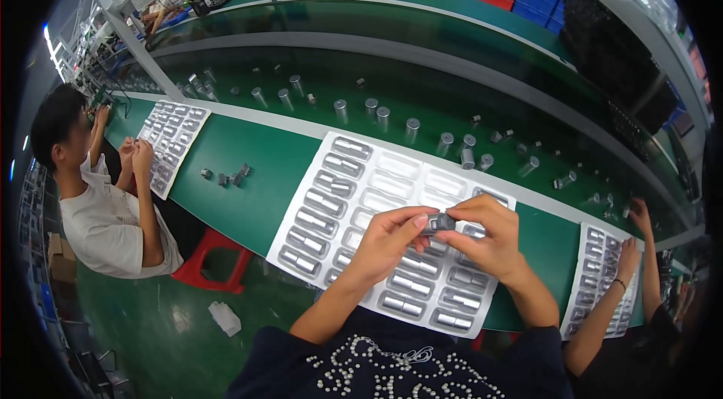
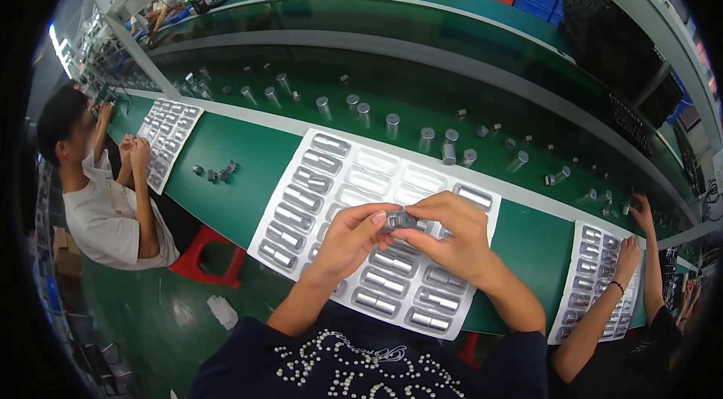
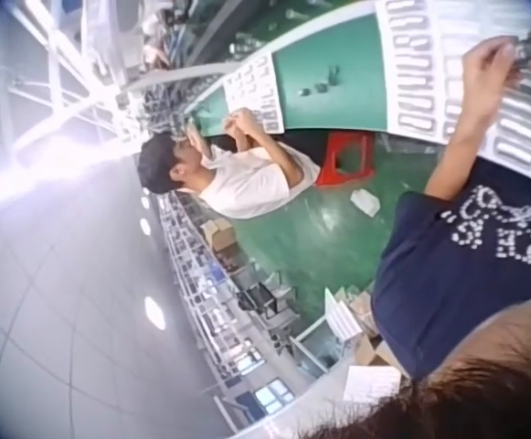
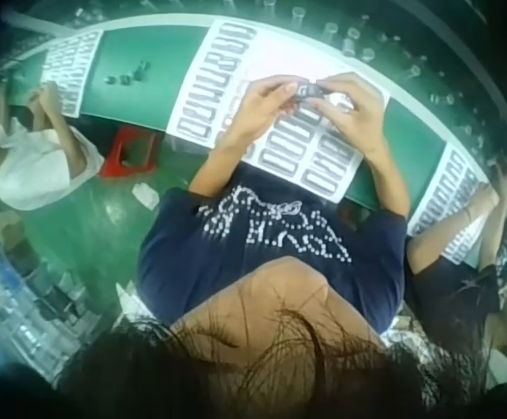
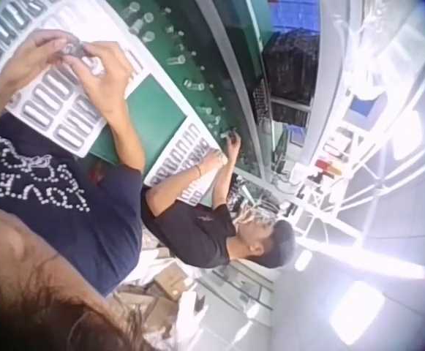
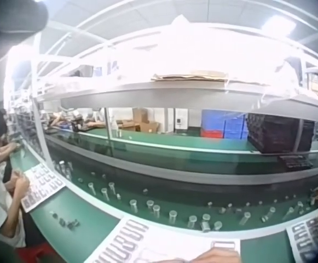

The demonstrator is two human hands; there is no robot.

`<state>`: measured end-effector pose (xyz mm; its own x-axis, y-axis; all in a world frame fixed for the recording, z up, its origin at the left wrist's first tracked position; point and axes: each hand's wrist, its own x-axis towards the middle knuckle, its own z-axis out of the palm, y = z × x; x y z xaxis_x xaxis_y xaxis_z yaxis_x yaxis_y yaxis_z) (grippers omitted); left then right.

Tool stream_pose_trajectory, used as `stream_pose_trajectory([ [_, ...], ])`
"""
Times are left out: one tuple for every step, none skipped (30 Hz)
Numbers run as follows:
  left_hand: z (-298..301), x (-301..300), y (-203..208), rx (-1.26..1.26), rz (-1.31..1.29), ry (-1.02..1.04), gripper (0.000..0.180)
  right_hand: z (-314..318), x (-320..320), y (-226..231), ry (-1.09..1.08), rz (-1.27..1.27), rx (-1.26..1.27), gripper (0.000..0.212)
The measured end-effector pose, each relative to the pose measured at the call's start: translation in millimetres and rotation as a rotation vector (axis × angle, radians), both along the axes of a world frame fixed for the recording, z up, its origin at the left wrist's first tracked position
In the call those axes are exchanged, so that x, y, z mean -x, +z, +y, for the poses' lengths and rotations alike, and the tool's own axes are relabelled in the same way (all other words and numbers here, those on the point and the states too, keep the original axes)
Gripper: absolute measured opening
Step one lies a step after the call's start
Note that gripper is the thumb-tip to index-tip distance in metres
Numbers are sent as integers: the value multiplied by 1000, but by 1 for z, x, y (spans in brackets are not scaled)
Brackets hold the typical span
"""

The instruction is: The person assembles small metal housings and internal components into plastic trays by hand.

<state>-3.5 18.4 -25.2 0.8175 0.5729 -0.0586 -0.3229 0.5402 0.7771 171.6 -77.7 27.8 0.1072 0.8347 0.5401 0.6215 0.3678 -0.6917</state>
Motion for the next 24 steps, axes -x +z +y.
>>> stream_pose_trajectory([
  [0, -1, 1, 3, 17, -23, 34, 1, 0, -2, -35, -67, -49, 35],
  [1, -2, 2, 6, 33, -45, 35, 2, 0, -3, -35, -68, -47, 35],
  [1, -2, 2, 7, 34, -45, 35, 3, -1, -5, -36, -109, -74, 36],
  [1, -3, 2, -39, 74, -49, 36, 4, -1, -7, -35, -151, -100, 36],
  [1, -3, 2, -85, 114, -53, 37, 4, 0, -9, -34, -152, -99, 36],
  [3, -2, 1, -84, 112, -50, 37, 5, -1, -11, -17, -151, -114, 36],
  [5, 0, -1, -121, 125, -70, 38, 5, -1, -11, 0, -150, -128, 36],
  [7, 1, -3, -159, 138, -90, 39, 6, -1, -11, 3, -152, -128, 36],
  [6, 1, 0, -158, 139, -86, 39, 6, -1, -11, 6, -138, -119, 37],
  [4, 1, 4, -169, 143, -73, 40, 7, 0, -11, 8, -124, -110, 37],
  [3, 1, 6, -181, 148, -61, 42, 8, 1, -13, 12, -124, -110, 37],
  [1, 0, 6, -181, 147, -58, 42, 8, 2, -17, 5, -163, -151, 37],
  [-3, -1, 6, -180, 120, -47, 42, 8, 3, -20, -2, -202, -192, 37],
  [-5, -1, 6, -180, 93, -37, 43, 9, 5, -21, 0, -203, -193, 37],
  [-3, -2, 4, -180, 90, -37, 43, 9, 8, -22, 9, -262, -191, 38],
  [-1, -4, 0, -191, 97, -53, 40, 9, 10, -23, 17, -322, -189, 38],
  [1, -5, -4, -203, 104, -68, 37, 7, 11, -19, 19, -342, -144, 40],
  [3, -4, -7, -204, 102, -70, 37, 9, 14, -16, 17, -344, -145, 40],
  [6, -2, -11, -212, 127, -38, 36, 10, 18, -13, 14, -354, -120, 40],
  [8, 0, -13, -219, 152, -5, 34, 12, 20, -11, 10, -363, -95, 40],
  [8, 0, -15, -219, 149, -7, 34, 12, 20, -14, 16, -390, -79, 39],
  [7, 1, -17, -360, 193, 41, 37, 12, 20, -17, 15, -393, -78, 39],
  [7, 2, -18, -501, 237, 92, 39, 12, 20, -18, 16, -397, -70, 38],
  [7, 3, -12, -499, 234, 93, 39, 12, 20, -19, 18, -400, -62, 37],
])
